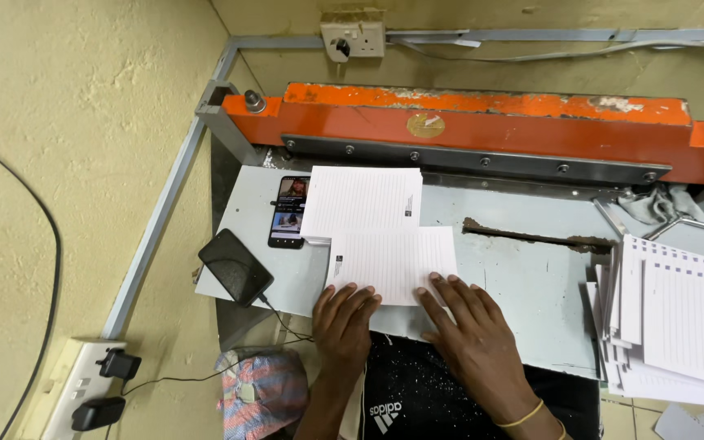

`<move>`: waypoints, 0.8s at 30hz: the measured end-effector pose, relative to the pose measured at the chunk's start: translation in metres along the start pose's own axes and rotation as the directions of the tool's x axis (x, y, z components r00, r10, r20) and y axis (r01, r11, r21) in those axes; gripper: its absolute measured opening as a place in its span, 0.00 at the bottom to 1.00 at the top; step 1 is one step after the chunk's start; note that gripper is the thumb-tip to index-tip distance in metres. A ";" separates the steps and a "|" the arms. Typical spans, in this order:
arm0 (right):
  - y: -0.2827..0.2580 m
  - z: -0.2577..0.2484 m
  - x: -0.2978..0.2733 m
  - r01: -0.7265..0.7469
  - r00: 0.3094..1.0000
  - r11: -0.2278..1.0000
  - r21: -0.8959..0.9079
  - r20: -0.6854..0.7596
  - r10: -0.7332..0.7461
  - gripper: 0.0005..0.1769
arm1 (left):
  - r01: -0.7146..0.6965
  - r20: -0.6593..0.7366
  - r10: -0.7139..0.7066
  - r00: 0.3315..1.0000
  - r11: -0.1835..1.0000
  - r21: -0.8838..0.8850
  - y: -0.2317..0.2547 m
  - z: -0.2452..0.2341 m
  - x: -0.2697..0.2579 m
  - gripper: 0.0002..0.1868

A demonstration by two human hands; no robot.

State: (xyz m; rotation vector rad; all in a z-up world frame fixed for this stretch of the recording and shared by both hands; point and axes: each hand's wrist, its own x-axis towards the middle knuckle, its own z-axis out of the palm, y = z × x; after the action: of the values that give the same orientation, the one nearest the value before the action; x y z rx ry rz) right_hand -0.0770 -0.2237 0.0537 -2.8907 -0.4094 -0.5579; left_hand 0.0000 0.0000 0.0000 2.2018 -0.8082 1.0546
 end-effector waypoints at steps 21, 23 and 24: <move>0.021 -0.015 -0.031 -0.791 0.162 -0.393 0.468 0.781 0.603 0.33 | 0.125 0.078 -0.115 0.990 0.981 -0.147 0.061 0.010 -0.071 0.07; 0.020 -0.020 -0.032 -0.799 0.184 -0.355 0.486 0.759 0.625 0.34 | 0.125 0.093 -0.110 0.990 0.978 -0.169 0.058 0.002 -0.069 0.05; 0.019 -0.023 -0.033 -0.807 0.199 -0.319 0.496 0.739 0.644 0.34 | 0.130 0.115 -0.109 0.987 0.973 -0.191 0.058 -0.002 -0.069 0.07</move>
State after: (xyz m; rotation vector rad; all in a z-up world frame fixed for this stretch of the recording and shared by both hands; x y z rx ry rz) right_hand -0.1085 -0.2547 0.0595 -1.4001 0.9655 0.2103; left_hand -0.0775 -0.0175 -0.0422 2.1191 -0.7788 0.7724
